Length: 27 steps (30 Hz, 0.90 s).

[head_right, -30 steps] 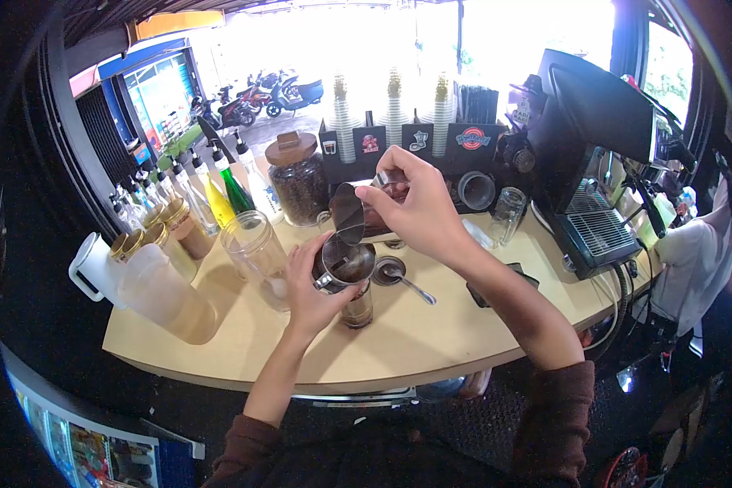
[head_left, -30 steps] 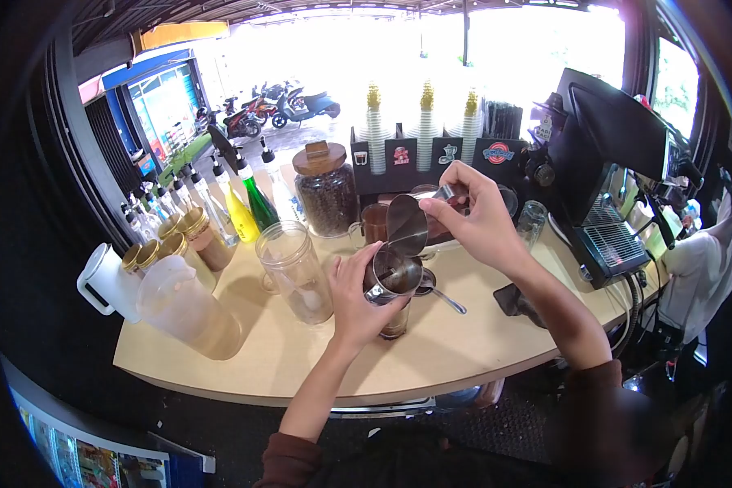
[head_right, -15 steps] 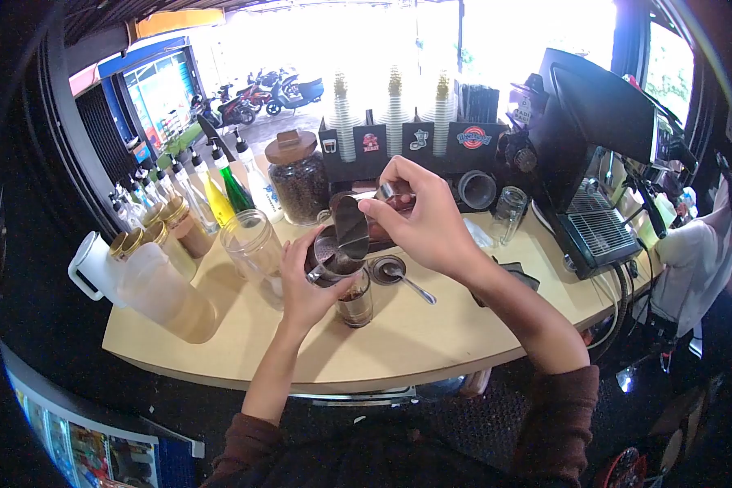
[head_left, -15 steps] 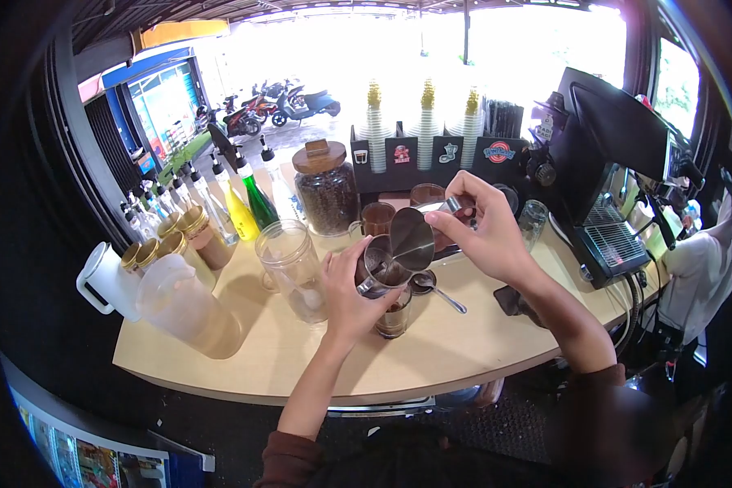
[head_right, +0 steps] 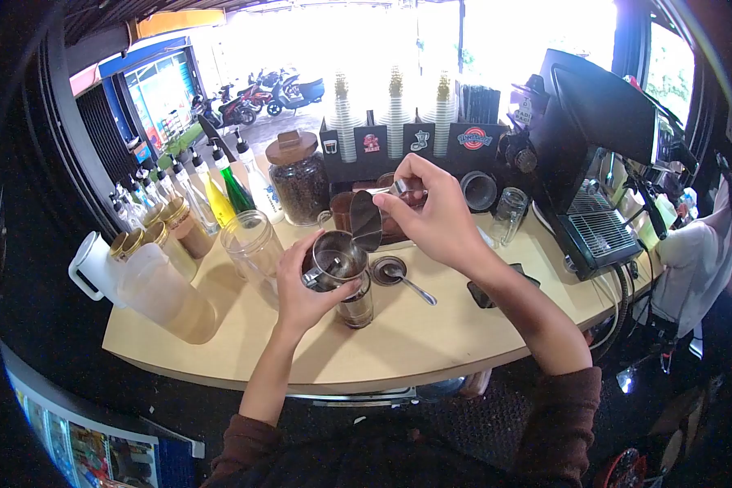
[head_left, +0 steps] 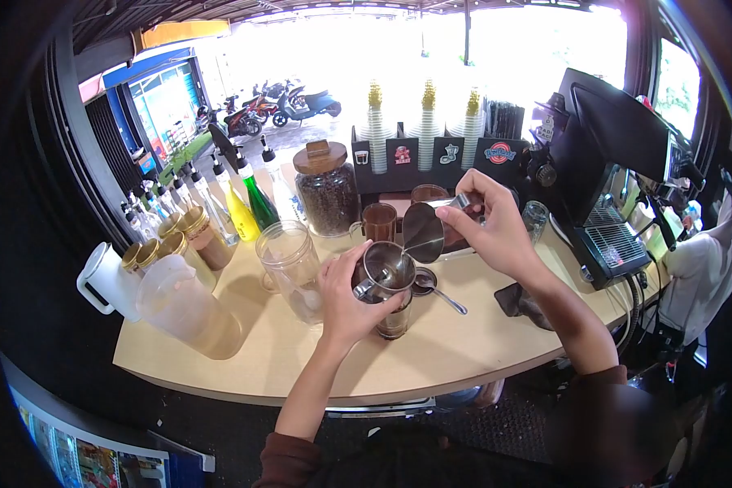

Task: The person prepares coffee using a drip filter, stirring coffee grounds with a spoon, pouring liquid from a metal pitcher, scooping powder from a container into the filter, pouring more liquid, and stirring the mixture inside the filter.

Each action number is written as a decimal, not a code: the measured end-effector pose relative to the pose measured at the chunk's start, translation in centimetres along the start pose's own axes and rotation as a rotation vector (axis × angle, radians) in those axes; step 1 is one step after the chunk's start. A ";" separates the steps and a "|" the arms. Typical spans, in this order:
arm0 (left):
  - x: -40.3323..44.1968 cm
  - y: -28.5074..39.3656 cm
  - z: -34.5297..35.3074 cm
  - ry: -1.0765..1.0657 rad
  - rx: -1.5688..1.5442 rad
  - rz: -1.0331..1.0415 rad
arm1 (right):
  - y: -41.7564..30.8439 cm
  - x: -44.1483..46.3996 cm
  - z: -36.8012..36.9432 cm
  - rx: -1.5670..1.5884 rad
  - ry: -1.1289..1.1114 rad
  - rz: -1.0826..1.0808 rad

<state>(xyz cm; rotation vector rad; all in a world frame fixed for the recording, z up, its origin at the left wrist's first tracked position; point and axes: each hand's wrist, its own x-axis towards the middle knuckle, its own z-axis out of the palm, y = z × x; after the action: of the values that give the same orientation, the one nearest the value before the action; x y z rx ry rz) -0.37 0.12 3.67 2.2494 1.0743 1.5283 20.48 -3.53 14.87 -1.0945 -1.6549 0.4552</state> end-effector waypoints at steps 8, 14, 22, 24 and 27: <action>-0.1 -0.5 0.0 -0.067 -0.074 -0.082 | 0.5 0.6 0.1 0.015 0.028 -0.009; -0.1 -0.7 0.0 -0.059 -0.092 -0.083 | 0.3 1.1 0.3 -0.055 0.045 -0.054; 0.0 -0.7 0.0 -0.052 -0.154 -0.116 | 0.0 1.4 0.9 0.078 0.017 0.016; 0.0 -0.6 -0.1 -0.054 -0.162 -0.123 | -0.1 1.6 0.9 0.041 0.017 -0.019; 0.0 -0.4 -0.2 -0.040 -0.183 -0.109 | -0.3 1.8 1.2 0.023 0.018 -0.028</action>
<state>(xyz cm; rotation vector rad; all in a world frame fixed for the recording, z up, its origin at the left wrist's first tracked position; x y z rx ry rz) -0.71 0.35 3.59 2.0568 0.9855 1.4672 19.21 -1.94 15.62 -1.0544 -1.6434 0.4440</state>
